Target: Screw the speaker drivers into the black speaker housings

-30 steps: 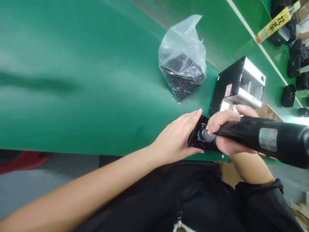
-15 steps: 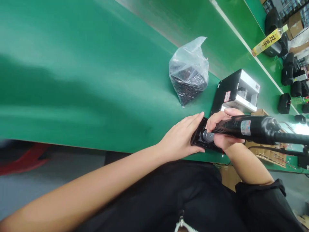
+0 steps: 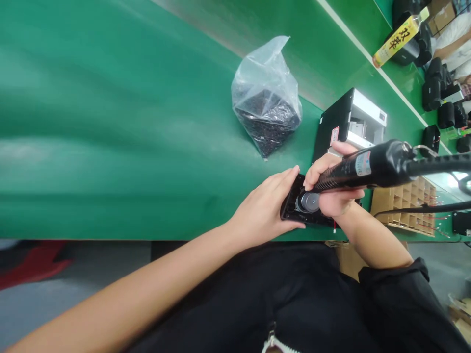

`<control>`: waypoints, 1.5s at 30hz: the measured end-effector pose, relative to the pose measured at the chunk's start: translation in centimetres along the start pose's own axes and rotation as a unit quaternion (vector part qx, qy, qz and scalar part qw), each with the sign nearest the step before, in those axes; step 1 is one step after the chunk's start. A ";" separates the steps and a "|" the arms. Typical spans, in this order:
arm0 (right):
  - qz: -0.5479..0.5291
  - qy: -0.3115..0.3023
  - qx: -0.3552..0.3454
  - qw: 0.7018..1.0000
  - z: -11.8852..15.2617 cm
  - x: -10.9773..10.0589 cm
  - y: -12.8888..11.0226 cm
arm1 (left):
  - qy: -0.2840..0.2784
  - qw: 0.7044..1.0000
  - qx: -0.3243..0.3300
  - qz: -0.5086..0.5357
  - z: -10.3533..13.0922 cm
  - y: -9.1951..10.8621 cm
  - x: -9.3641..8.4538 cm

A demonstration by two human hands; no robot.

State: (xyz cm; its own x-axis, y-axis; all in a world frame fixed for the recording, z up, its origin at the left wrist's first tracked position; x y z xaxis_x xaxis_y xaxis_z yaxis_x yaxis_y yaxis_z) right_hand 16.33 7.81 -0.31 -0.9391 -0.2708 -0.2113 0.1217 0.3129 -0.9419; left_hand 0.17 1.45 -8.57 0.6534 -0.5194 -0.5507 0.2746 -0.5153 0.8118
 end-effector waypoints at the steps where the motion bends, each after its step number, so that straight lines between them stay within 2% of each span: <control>1: -0.005 0.026 -0.029 0.999 0.0 -0.7 -1.5 | 0.000 1.000 0.005 -0.007 0.1 0.0 0.0; 3: -0.015 0.078 -0.109 0.991 0.2 -2.7 -5.3 | -0.002 1.000 0.014 -0.017 0.3 -0.1 0.0; 6: 0.017 0.148 -0.206 0.967 0.5 -6.0 -10.9 | 0.023 0.999 0.003 -0.025 0.6 -0.3 0.0; 9: 0.109 0.206 -0.225 0.946 0.4 -8.4 -13.8 | 0.048 0.998 -0.012 -0.033 0.7 -0.4 0.0; 11: 0.165 0.218 -0.235 0.933 0.3 -9.1 -14.0 | 0.046 0.998 -0.015 -0.039 0.9 -0.4 0.1; 13: 0.189 0.214 -0.230 0.930 0.1 -9.1 -13.0 | 0.047 0.998 -0.020 -0.044 1.1 -0.4 -0.1; 18: 0.135 0.197 -0.223 0.945 -0.5 -8.7 -10.0 | 0.050 0.997 -0.029 -0.043 1.4 -0.3 -0.6; 19: 0.114 0.195 -0.243 0.943 -0.4 -8.7 -9.9 | 0.047 0.997 -0.029 -0.045 1.4 -0.2 -0.7; 21: 0.083 0.191 -0.235 0.949 -0.5 -8.8 -9.8 | 0.035 0.998 -0.032 -0.052 1.3 -0.1 -0.7; 25: 0.026 0.187 -0.144 0.971 -0.6 -9.3 -9.8 | 0.017 0.997 -0.029 -0.064 1.1 0.2 -0.9; 30: -0.037 0.176 -0.147 0.973 0.6 -9.6 -11.2 | 0.009 0.998 -0.012 -0.053 0.9 0.2 -1.4; 33: -0.044 0.178 -0.118 0.976 2.4 -8.7 -12.9 | 0.004 0.998 0.006 -0.058 0.7 0.3 -1.4; 35: -0.052 0.169 -0.087 0.980 3.8 -7.2 -13.8 | 0.008 0.998 0.017 -0.058 0.6 0.4 -1.4; 37: -0.052 0.169 -0.090 0.980 5.1 -5.2 -14.2 | 0.015 0.998 0.025 -0.054 0.4 0.6 -1.4; 41: -0.055 0.168 -0.145 0.973 6.9 -1.3 -13.0 | 0.024 0.998 0.039 -0.042 0.2 1.0 -1.2; 45: -0.049 0.139 -0.145 0.978 7.2 0.7 -10.7 | 0.020 0.998 0.040 -0.037 0.1 1.4 -1.0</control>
State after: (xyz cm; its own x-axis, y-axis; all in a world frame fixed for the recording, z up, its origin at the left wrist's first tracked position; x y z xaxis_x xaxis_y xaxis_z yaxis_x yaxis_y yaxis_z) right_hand 16.73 -2.32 7.76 -0.9978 -0.0664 -0.0056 -0.0321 0.5533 -0.8324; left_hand -0.16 1.19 -6.92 0.6618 -0.4517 -0.5984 0.2667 -0.6041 0.7509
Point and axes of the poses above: each hand's wrist, its own z-axis away from the middle knuckle, its own x-axis out of the palm, y = z × x, the point moved 6 cm from there along -z, towards the middle knuckle, and after that the axes turned 12 degrees about -y, right-handed, at the moved point
